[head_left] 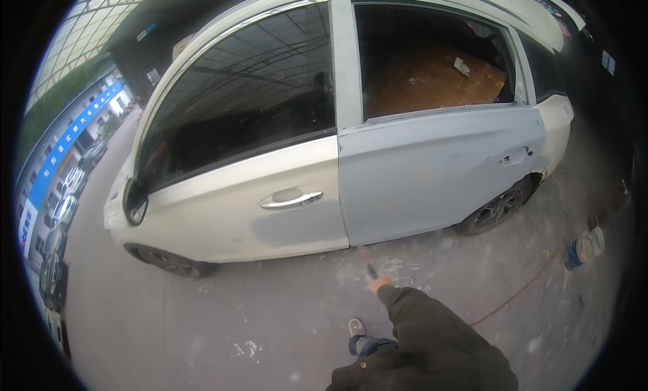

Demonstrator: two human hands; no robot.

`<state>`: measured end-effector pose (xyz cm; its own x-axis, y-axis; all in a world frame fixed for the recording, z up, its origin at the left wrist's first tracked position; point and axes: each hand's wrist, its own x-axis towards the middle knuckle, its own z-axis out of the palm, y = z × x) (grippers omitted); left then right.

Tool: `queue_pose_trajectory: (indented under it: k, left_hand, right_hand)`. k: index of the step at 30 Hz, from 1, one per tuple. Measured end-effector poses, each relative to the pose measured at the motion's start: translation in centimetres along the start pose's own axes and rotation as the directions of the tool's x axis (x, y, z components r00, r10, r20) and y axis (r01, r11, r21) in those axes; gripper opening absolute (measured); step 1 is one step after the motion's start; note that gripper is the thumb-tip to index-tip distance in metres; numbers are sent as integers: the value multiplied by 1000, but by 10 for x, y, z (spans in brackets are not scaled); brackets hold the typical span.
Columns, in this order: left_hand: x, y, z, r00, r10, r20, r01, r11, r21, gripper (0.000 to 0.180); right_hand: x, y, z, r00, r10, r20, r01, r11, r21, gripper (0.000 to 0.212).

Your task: The person sands the side panels of a white car using a sanding block and an air blower. They alternate between sanding the rear door, quarter panel, and front door, then blow off dust with the air blower.

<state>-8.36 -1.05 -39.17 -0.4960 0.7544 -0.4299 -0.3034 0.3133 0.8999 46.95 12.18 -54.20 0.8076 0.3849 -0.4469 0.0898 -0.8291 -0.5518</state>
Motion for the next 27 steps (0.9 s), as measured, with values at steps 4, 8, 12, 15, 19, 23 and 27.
queue_pose_trajectory:
  k: [4, 8, 12, 15, 19, 23, 27]
  left_hand:
    - [81, 76, 111, 992, -68, 103, 43, 973, 225, 45]
    - [104, 120, 224, 928, -2, 373, -60, 986, 155, 49]
    - [135, 94, 306, 803, 190, 565, -272, 960, 63, 43]
    - [118, 94, 355, 807, -3, 591, -40, 997, 61, 35]
    - [121, 103, 384, 674, 27, 738, -283, 932, 225, 33]
    - [141, 129, 402, 542, 30, 840, -431, 868, 246, 37]
    - [172, 168, 423, 427, 70, 901, -588, 779, 218, 40]
  right_hand:
    - [-8, -103, -24, 985, -147, 94, 89, 888, 450, 53]
    - [-20, -199, -120, 919, -346, -190, 395, 818, 418, 45]
    - [-18, -238, -180, 902, -319, -291, 424, 780, 459, 44]
    - [-18, -240, -173, 893, -363, -265, 444, 803, 397, 43]
    - [-11, -192, -103, 957, -244, -158, 282, 911, 300, 45]
    - [16, -130, -7, 999, 46, 18, -48, 990, 129, 44]
    - [31, -97, 68, 955, 296, 30, -296, 955, -9, 41]
